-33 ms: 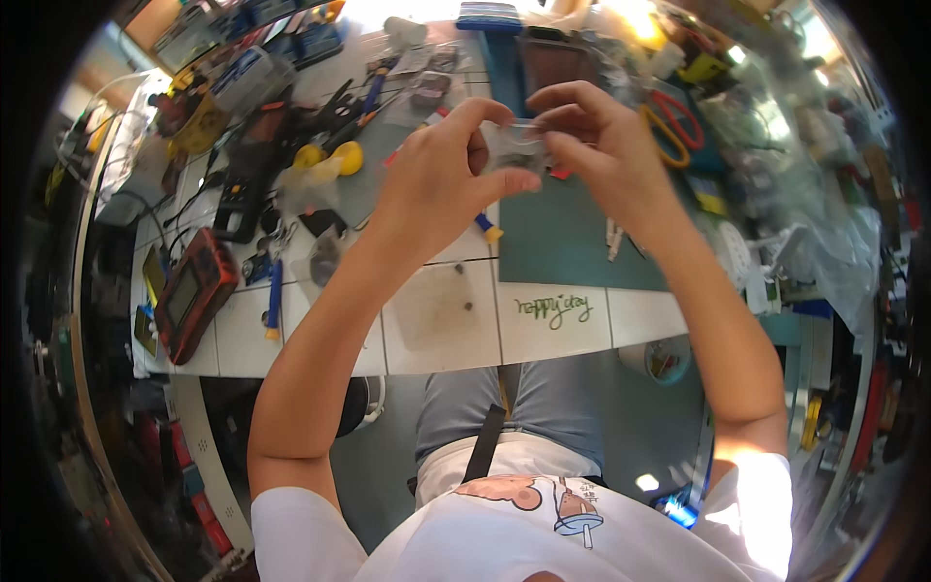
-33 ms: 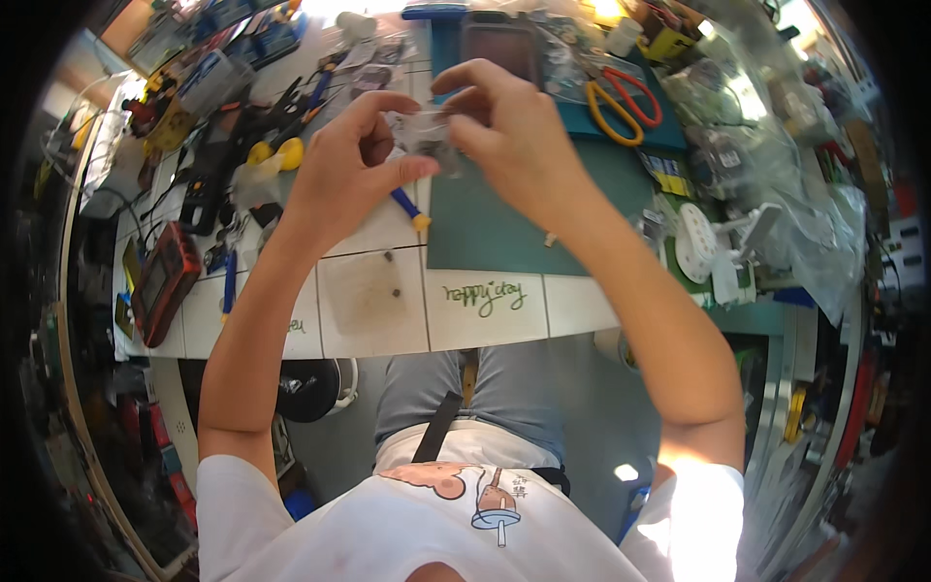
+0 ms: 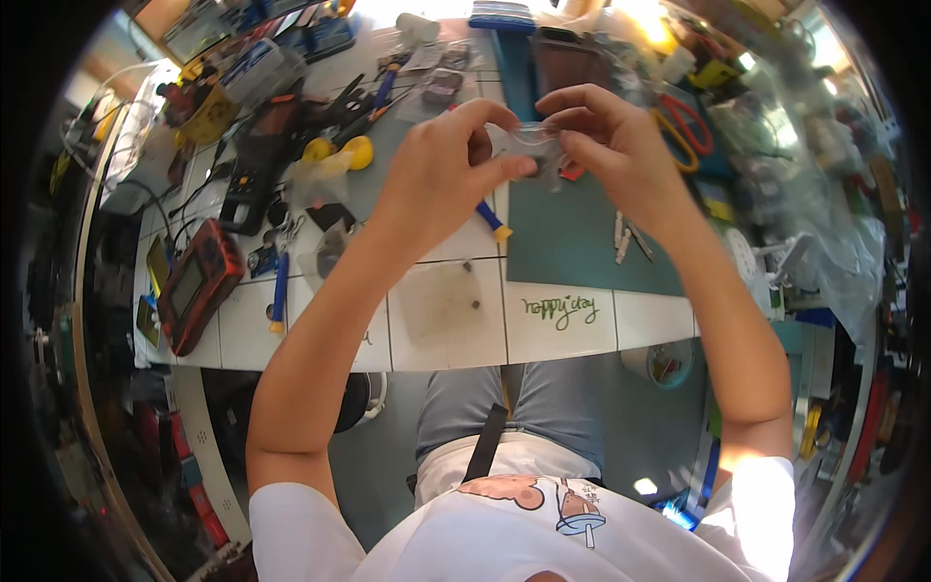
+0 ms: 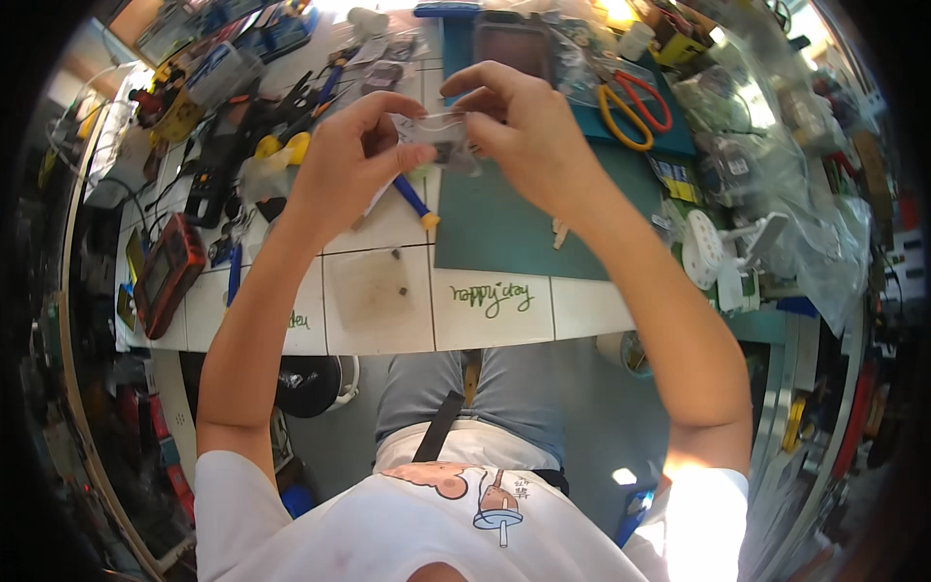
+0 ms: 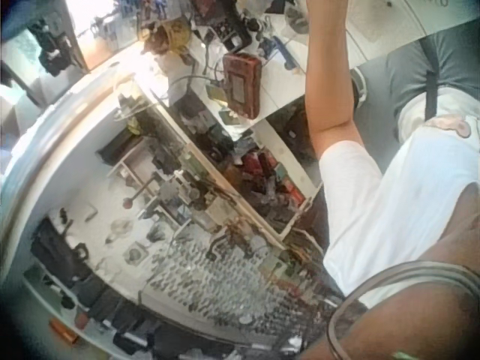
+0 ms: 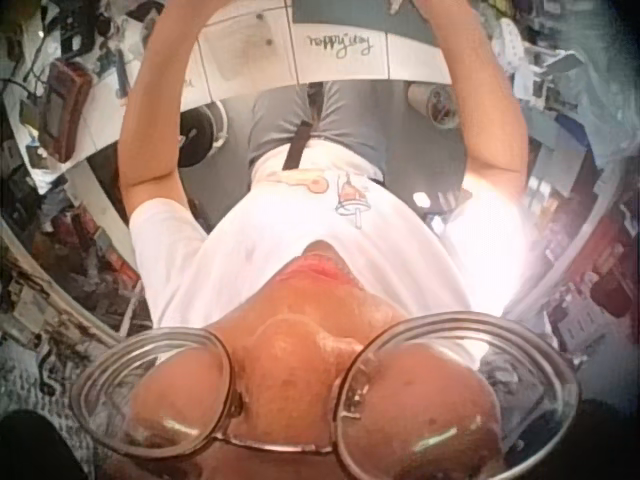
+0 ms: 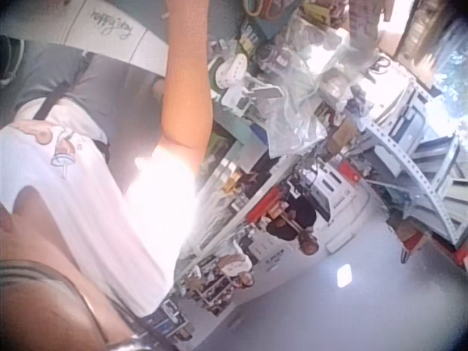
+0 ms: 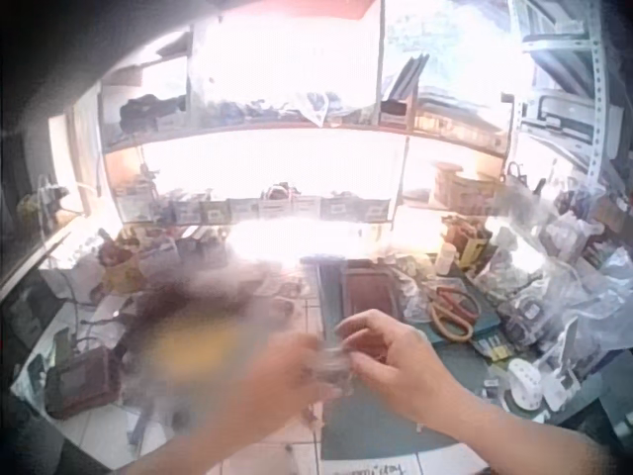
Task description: The person files a small metal key blank, then retrieves black plastic key fob shells and metal key blanks from plastic bags. They insert the key blanks into the shells and place the assembled units on the workbench.
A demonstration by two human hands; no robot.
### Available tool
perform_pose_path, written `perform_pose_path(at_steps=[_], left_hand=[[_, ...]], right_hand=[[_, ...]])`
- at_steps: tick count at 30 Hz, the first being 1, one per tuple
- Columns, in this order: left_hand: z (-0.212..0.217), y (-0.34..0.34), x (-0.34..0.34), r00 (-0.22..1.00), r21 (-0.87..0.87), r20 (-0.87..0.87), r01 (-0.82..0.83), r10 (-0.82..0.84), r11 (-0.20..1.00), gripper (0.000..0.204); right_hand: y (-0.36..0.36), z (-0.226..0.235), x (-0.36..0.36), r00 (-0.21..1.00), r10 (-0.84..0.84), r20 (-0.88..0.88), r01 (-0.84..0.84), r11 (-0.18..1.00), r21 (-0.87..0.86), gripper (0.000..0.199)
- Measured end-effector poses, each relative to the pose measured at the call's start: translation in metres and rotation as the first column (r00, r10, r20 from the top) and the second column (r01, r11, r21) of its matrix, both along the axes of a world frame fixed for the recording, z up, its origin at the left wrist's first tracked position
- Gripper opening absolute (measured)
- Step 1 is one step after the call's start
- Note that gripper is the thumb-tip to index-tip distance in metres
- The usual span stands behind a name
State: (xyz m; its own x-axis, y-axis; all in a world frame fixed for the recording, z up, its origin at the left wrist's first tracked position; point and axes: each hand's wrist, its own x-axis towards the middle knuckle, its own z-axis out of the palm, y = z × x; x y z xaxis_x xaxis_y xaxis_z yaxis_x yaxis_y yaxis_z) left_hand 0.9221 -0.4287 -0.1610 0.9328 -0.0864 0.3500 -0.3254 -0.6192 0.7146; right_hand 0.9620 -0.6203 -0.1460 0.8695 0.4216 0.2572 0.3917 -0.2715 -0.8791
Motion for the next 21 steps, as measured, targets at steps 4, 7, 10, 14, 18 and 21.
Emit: perform_pose_path(at_steps=[4, 7, 10, 14, 18, 21], left_hand=[[0.009, 0.061, 0.013, 0.974, -0.159, 0.083, -0.197, 0.211, 0.968, 0.019], [0.012, 0.121, -0.005, 0.95, 0.017, 0.1, -0.3, 0.297, 0.954, 0.018], [-0.01, 0.143, -0.04, 0.935, 0.112, -0.017, -0.351, 0.355, 0.93, 0.018], [-0.031, 0.147, -0.089, 0.962, 0.334, -0.037, -0.243, 0.27, 0.911, 0.03], [-0.052, 0.135, -0.105, 0.954, 0.584, 0.131, -0.294, 0.27, 0.756, 0.041], [-0.052, 0.129, -0.101, 0.956, 0.593, 0.19, -0.294, 0.225, 0.75, 0.036]], right_hand=[[0.02, 0.006, 0.038, 0.979, 0.009, 0.203, 0.019, 0.99, -0.137, 0.025], [0.03, 0.0, 0.083, 0.97, -0.016, 0.241, 0.071, 0.972, -0.224, 0.026], [0.025, -0.017, 0.113, 0.946, -0.024, 0.324, 0.151, 0.915, -0.374, 0.026], [0.014, -0.025, 0.121, 0.865, 0.025, 0.501, 0.24, 0.856, -0.459, 0.026], [0.02, -0.017, 0.071, 0.844, 0.093, 0.528, 0.169, 0.888, -0.427, 0.027], [0.045, -0.016, -0.009, 0.959, 0.102, 0.263, -0.008, 0.941, -0.337, 0.028]])
